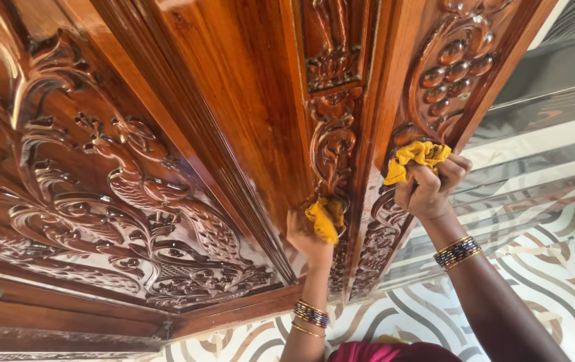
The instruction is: The person wipes the surface of a large, ornately carved wooden door using a yellow cloth. They methodically clean the carved details and flat panels, moving from the upper sections down to the lower edge.
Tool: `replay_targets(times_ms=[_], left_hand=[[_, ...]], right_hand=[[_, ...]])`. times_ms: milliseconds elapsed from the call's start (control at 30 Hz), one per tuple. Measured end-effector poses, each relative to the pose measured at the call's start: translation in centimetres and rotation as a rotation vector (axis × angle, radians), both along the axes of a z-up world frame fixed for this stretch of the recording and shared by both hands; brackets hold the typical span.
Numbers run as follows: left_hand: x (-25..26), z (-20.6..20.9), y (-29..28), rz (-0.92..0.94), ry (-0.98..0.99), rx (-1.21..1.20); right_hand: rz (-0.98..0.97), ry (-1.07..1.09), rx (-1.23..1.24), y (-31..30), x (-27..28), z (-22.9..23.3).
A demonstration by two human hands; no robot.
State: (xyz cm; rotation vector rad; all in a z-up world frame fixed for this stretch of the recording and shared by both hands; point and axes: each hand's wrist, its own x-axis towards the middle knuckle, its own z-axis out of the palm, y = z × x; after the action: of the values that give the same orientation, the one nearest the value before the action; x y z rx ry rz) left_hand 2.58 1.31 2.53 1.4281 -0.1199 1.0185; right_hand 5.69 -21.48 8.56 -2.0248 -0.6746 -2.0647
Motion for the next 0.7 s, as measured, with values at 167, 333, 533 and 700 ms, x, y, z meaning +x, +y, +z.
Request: replay_targets(times_ms=[167, 333, 533, 700], left_hand=[[0.3, 0.2, -0.4, 0.232, -0.058, 0.335], [-0.8, -3.9, 0.7, 0.164, -0.035, 0.394], [-3.9, -11.0, 0.6, 0.033, 0.507, -0.028], [-0.4, -8.0, -1.6, 0.256, 0.081, 0.255]], right_hand=[[-0.018, 0.025, 0.009, -0.1, -0.1, -0.4], [-0.007, 0.049, 0.015, 0.1, -0.6, 0.0], [-0.013, 0.032, 0.016, 0.1, -0.3, -0.1], [-0.008, 0.021, 0.001, 0.0, -0.1, -0.2]])
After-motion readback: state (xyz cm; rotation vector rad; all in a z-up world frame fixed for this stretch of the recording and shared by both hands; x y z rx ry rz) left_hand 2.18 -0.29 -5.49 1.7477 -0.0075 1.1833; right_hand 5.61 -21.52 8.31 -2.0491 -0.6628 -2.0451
